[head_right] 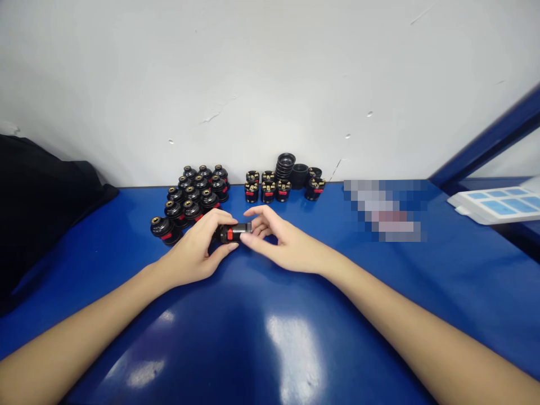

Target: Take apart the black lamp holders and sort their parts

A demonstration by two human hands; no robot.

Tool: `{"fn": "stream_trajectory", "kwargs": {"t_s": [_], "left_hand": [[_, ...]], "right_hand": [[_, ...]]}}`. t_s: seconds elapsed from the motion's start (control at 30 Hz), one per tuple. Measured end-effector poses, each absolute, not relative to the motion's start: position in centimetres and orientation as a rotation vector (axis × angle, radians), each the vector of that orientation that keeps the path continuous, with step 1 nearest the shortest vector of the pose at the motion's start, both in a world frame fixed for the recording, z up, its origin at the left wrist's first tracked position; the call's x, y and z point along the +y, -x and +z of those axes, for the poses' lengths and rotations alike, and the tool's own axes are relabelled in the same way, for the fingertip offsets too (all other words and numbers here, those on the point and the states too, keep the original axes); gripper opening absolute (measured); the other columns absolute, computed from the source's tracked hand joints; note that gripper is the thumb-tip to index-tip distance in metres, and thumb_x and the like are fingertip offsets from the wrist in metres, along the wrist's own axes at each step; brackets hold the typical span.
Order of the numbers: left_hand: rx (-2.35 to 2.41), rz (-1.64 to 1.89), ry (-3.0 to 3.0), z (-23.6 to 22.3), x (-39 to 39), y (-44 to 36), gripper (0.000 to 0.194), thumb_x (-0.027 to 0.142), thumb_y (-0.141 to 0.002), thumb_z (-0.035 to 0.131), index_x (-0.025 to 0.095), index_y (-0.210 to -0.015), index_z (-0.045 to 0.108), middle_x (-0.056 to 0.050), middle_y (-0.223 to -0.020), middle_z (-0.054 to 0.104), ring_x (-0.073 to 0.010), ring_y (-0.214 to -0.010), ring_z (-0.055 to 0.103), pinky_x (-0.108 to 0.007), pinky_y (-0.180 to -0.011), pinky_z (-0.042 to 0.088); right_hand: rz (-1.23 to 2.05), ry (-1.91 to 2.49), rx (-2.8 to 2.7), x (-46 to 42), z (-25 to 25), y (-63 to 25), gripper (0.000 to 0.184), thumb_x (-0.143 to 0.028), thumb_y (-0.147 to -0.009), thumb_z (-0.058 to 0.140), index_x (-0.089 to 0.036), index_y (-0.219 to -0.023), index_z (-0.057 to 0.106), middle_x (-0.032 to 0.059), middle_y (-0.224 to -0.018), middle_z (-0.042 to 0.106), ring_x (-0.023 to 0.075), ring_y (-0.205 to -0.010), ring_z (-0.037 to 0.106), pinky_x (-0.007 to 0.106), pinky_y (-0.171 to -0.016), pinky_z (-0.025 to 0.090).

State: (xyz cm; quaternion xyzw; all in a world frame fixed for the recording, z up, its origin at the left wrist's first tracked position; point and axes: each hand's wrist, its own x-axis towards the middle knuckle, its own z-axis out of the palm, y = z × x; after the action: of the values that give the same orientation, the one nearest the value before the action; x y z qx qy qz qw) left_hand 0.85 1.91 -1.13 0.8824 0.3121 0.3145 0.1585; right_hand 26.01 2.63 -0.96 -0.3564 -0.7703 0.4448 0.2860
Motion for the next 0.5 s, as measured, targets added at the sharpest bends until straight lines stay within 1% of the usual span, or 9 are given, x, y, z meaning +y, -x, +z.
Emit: {"fn": "stream_trajectory", "kwargs": {"t_s": [0.03, 0.07, 0.13, 0.17, 0.2, 0.27, 0.3, 0.37, 0.5], "left_hand": [[0.894, 0.897, -2.527, -1.15, 1.9, -0.84, 0.027, 0.022, -0.102, 0.061, 0.02, -0.127, 0.05, -0.011, -0.122, 0.062, -0.0271, -0.113, 0.063, -0.045, -0.1, 0.053], [0.897, 0.894, -2.528, -1.16, 1.89, -0.82, 0.027, 0.022, -0.102, 0.061, 0.02, -0.126, 0.051, -0.011, -0.122, 0.062, -0.0272, -0.113, 0.063, -0.045, -0.1, 0.053], [0.899, 0.89, -2.527, -1.18, 1.87, -0.79, 0.026, 0.023, -0.102, 0.062, 0.02, -0.126, 0.051, -0.011, -0.121, 0.062, -0.027, -0.112, 0.063, -0.045, -0.1, 0.053], [0.898, 0.89, -2.522, -1.18, 1.86, -0.78, 0.026, 0.023, -0.102, 0.062, 0.02, -0.125, 0.051, -0.011, -0.121, 0.063, -0.0268, -0.112, 0.063, -0.045, -0.099, 0.053], [0.896, 0.889, -2.516, -1.18, 1.86, -0.77, 0.025, 0.023, -0.102, 0.062, 0.02, -0.125, 0.051, -0.011, -0.12, 0.063, -0.0265, -0.111, 0.063, -0.044, -0.099, 0.053], [0.892, 0.885, -2.504, -1.15, 1.86, -0.78, 0.024, 0.024, -0.102, 0.062, 0.02, -0.124, 0.052, -0.01, -0.119, 0.063, -0.0261, -0.109, 0.063, -0.044, -0.097, 0.053], [0.895, 0.88, -2.501, -1.14, 1.86, -0.79, 0.024, 0.024, -0.102, 0.063, 0.02, -0.123, 0.052, -0.01, -0.118, 0.064, -0.026, -0.108, 0.063, -0.044, -0.097, 0.053], [0.907, 0.866, -2.494, -1.1, 1.87, -0.84, 0.024, 0.025, -0.102, 0.062, 0.02, -0.123, 0.053, -0.01, -0.118, 0.064, -0.026, -0.107, 0.063, -0.045, -0.096, 0.053], [0.931, 0.855, -2.49, -0.98, 1.86, -0.93, 0.023, 0.028, -0.105, 0.059, 0.02, -0.126, 0.052, -0.011, -0.118, 0.065, -0.0264, -0.106, 0.063, -0.045, -0.095, 0.054]], "right_hand": [[1.207, 0.954, -2.051, 2.66, -0.98, -26.01, 0.04, -0.047, -0.104, 0.06, -0.027, -0.137, 0.048, 0.0058, -0.111, 0.064, 0.0223, -0.103, 0.064, 0.045, -0.097, 0.058], [1.212, 0.938, -2.059, 2.68, -1.0, -26.02, 0.041, -0.046, -0.103, 0.062, -0.027, -0.137, 0.048, 0.0056, -0.111, 0.064, 0.0221, -0.103, 0.065, 0.044, -0.097, 0.058], [1.18, 0.887, -2.088, 2.74, -0.99, -26.05, 0.055, -0.042, -0.095, 0.075, -0.026, -0.14, 0.047, 0.0065, -0.118, 0.064, 0.0225, -0.105, 0.065, 0.044, -0.099, 0.058], [1.166, 0.881, -2.091, 2.76, -0.97, -26.06, 0.059, -0.041, -0.092, 0.079, -0.026, -0.14, 0.047, 0.0071, -0.12, 0.064, 0.0229, -0.106, 0.066, 0.045, -0.1, 0.058], [1.173, 0.896, -2.086, 2.78, -0.93, -26.06, 0.054, -0.042, -0.093, 0.077, -0.025, -0.137, 0.051, 0.0074, -0.121, 0.065, 0.0232, -0.107, 0.066, 0.045, -0.1, 0.058], [1.212, 0.944, -2.046, 2.79, -0.81, -26.04, 0.034, -0.047, -0.101, 0.067, -0.023, -0.124, 0.061, 0.0068, -0.113, 0.07, 0.0231, -0.103, 0.069, 0.045, -0.097, 0.059], [1.232, 0.951, -2.024, 2.78, -0.76, -26.01, 0.03, -0.048, -0.102, 0.064, -0.023, -0.119, 0.064, 0.0062, -0.11, 0.071, 0.0227, -0.1, 0.07, 0.045, -0.096, 0.059], [1.265, 0.913, -1.982, 2.71, -0.66, -25.93, 0.028, -0.046, -0.1, 0.069, -0.023, -0.114, 0.065, 0.0054, -0.106, 0.073, 0.022, -0.097, 0.072, 0.044, -0.094, 0.061], [1.275, 0.825, -1.876, 2.45, -0.64, -25.56, 0.039, -0.036, -0.089, 0.083, -0.024, -0.119, 0.061, 0.0059, -0.114, 0.071, 0.0215, -0.101, 0.074, 0.043, -0.097, 0.062]]}}
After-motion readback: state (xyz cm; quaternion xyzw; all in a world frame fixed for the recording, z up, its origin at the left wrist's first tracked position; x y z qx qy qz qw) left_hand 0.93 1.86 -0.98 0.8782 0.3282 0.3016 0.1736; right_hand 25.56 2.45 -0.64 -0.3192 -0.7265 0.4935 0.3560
